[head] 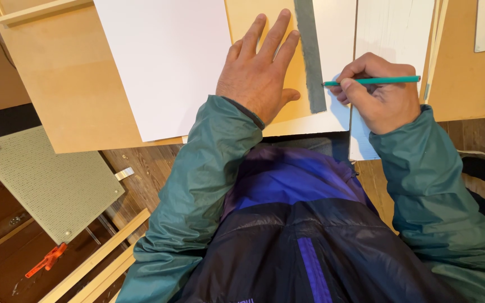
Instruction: Measure, cut, and assemble a picture frame and mat for a piece of artwork.
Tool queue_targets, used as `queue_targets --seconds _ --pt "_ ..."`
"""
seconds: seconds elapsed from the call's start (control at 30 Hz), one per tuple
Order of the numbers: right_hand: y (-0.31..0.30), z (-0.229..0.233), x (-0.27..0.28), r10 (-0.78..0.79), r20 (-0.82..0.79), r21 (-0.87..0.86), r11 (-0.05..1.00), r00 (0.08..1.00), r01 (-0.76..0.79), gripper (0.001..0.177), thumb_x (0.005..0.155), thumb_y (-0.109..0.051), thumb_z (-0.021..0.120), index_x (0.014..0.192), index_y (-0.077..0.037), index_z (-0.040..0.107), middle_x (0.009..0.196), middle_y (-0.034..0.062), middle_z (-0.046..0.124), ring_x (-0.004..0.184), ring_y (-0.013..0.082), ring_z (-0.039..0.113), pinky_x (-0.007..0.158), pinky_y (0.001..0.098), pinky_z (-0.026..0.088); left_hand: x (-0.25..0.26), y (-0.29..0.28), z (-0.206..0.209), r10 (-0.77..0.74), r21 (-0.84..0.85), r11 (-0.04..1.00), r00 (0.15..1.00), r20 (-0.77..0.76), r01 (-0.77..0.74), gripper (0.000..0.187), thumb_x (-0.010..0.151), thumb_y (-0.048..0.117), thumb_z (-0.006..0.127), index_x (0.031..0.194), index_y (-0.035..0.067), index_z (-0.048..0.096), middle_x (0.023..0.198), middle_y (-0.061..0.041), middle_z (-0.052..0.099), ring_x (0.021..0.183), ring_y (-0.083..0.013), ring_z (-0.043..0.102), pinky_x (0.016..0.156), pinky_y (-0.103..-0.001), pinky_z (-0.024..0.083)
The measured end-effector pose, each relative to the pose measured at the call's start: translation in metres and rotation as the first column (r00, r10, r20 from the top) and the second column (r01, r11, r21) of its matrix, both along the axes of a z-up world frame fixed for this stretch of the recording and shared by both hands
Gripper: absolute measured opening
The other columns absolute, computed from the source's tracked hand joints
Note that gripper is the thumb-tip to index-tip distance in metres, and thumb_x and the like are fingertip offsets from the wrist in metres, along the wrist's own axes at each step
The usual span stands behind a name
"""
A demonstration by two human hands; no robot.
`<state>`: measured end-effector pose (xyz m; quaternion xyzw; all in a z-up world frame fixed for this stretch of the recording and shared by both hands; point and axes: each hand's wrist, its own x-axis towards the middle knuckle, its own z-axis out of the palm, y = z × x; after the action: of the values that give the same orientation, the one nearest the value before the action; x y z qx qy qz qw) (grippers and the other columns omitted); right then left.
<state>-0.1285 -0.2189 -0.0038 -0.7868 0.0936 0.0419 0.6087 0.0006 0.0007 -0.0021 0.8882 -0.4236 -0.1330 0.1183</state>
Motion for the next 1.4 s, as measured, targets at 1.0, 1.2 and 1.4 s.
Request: queue_targets --seconds 1.0,1.2,1.4 --pt "-0.043 0.027 0.143 0.018 0.055 -0.485 0.874 0.998 0.011 0.019 0.116 -0.013 0.064 0.119 0.006 0.066 0.09 0.0131 0.07 0.08 0.0205 0.069 0.071 0.0376 0.057 0.005 0.009 0.025 0.024 -0.06 0.998 0.993 -0.117 -0.032 0.097 0.073 0.045 0.087 0.15 0.004 0.044 0.163 -0.017 0.03 0.149 -0.0438 0.03 0.117 -0.054 0.034" --pt "-0.025 0.025 0.115 -0.142 -0.193 -0.116 0.986 0.971 0.121 0.025 0.112 -0.014 0.059 0.129 0.004 0.06 0.108 0.0131 0.07 0.097 0.0203 0.069 0.087 0.0345 0.058 0.019 0.091 0.07 0.223 -0.202 0.946 0.962 -0.155 -0.252 0.098 0.071 0.034 0.09 0.153 0.006 0.044 0.164 -0.018 0.034 0.151 -0.0458 0.033 0.12 -0.053 0.034" --pt "0.013 0.045 0.065 -0.215 -0.492 0.276 0.881 0.844 0.385 0.031 0.103 -0.011 0.051 0.129 0.005 0.054 0.132 0.0194 0.064 0.124 0.0262 0.066 0.109 0.0382 0.053 0.01 0.115 0.048 0.145 -0.075 0.986 0.986 -0.086 -0.152 0.088 0.075 0.033 0.089 0.151 0.014 0.049 0.164 -0.013 0.036 0.15 -0.0412 0.034 0.117 -0.056 0.035"
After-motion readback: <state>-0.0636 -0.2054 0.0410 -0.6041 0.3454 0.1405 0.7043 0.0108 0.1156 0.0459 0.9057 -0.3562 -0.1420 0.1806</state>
